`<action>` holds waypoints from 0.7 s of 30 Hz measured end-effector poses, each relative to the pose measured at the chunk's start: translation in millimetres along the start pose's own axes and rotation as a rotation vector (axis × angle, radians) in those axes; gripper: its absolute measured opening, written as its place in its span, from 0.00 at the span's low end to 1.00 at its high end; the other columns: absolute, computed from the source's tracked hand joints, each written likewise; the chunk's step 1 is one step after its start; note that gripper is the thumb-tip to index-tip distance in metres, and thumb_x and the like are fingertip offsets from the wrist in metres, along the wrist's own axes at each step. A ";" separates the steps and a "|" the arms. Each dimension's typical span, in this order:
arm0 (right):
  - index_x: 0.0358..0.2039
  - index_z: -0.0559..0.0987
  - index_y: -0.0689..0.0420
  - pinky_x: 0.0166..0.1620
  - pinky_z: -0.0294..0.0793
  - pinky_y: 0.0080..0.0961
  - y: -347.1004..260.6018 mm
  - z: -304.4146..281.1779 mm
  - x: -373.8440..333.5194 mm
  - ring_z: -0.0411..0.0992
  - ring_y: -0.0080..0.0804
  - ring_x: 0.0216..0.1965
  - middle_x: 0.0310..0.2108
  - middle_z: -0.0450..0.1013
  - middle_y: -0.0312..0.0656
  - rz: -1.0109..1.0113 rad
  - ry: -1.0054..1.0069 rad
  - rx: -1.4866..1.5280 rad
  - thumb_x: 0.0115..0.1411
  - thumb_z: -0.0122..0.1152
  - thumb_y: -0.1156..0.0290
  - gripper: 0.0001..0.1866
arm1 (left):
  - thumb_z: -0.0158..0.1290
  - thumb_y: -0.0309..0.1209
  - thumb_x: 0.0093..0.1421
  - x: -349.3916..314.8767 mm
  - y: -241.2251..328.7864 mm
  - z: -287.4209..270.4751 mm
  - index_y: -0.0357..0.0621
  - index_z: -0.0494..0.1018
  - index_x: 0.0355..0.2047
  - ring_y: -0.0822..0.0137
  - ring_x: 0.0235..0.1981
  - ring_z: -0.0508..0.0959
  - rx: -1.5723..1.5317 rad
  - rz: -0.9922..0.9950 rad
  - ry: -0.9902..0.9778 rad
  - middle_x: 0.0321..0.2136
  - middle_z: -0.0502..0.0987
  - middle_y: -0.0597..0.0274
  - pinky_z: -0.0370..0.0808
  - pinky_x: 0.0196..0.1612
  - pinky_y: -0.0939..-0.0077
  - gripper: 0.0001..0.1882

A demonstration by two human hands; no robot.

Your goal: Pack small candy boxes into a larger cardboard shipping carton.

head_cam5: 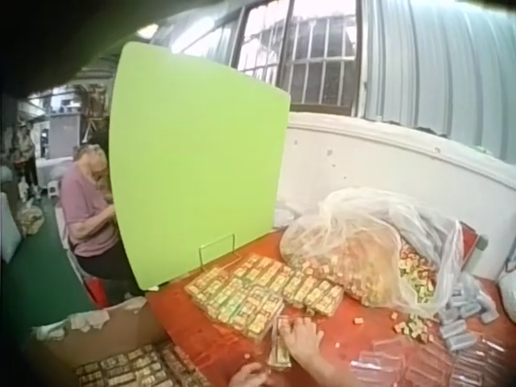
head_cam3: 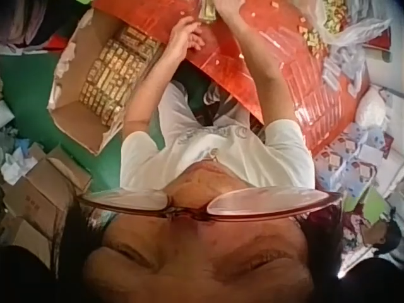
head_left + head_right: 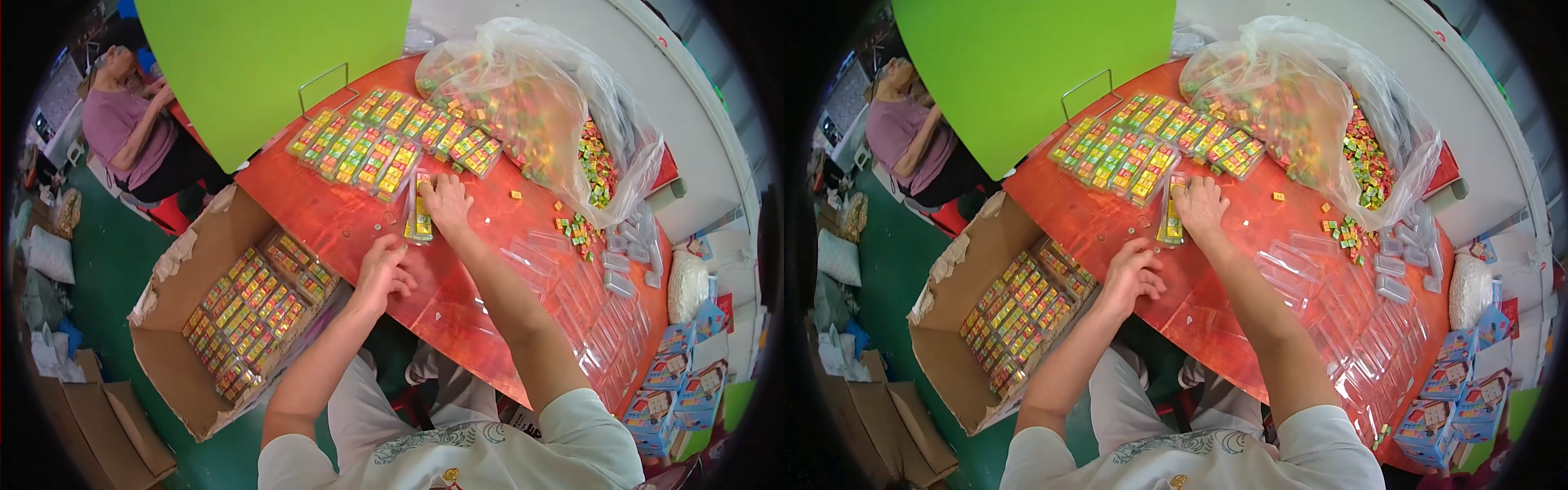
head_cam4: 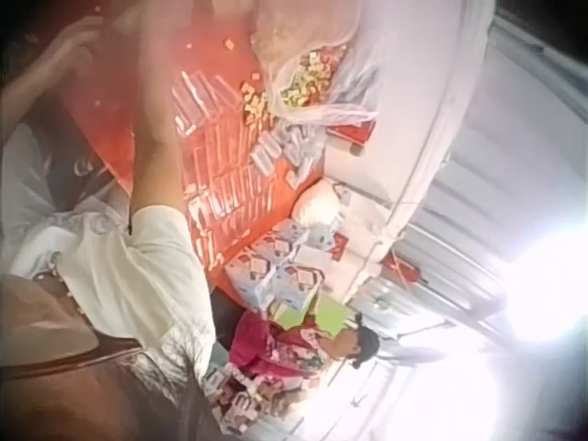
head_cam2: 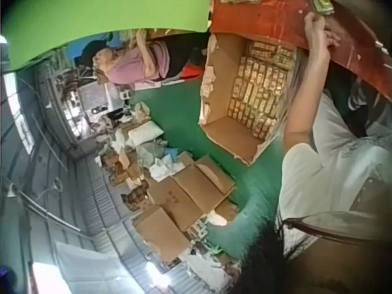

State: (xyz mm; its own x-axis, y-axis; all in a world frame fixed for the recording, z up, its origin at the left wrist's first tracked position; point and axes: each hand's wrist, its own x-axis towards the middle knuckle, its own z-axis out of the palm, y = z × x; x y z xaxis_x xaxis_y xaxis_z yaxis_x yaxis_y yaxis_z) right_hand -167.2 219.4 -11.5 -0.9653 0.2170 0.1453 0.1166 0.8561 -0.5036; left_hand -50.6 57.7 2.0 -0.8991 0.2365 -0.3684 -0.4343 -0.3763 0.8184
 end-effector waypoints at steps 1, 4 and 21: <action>0.43 0.75 0.53 0.52 0.56 0.50 -0.4 -1.4 -7.7 0.63 0.45 0.51 0.45 0.67 0.44 -0.004 -0.013 -0.004 0.55 0.49 0.52 0.22 | 0.48 0.33 0.62 -11.1 -2.2 -2.8 0.37 0.56 0.59 0.63 0.22 0.75 0.091 0.088 0.075 0.34 0.70 0.55 0.73 0.22 0.74 0.27; 0.41 0.75 0.58 0.52 0.56 0.48 -9.9 -7.4 -30.8 0.63 0.45 0.49 0.43 0.67 0.46 -0.129 -0.024 -0.004 0.56 0.48 0.53 0.22 | 0.47 0.34 0.62 -46.6 -13.8 -7.1 0.36 0.58 0.59 0.63 0.38 0.72 0.438 0.414 0.336 0.41 0.66 0.54 0.71 0.39 0.70 0.27; 0.47 0.72 0.61 0.54 0.53 0.42 -58.8 -1.5 -162.7 0.62 0.44 0.48 0.40 0.65 0.48 -0.410 -0.213 0.131 0.57 0.50 0.59 0.22 | 0.44 0.34 0.65 -97.1 -77.2 -2.1 0.40 0.56 0.60 0.71 0.49 0.70 -0.470 0.211 0.251 0.49 0.69 0.61 0.67 0.52 0.73 0.25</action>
State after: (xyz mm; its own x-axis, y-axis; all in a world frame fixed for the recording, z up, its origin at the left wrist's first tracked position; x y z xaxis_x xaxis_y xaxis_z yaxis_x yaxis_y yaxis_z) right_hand -16.6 134.6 -4.2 -0.9534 -0.2393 0.1835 -0.3013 0.7815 -0.5463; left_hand 70.1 61.9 -26.4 -0.9295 -0.0855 -0.3588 -0.1702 -0.7637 0.6228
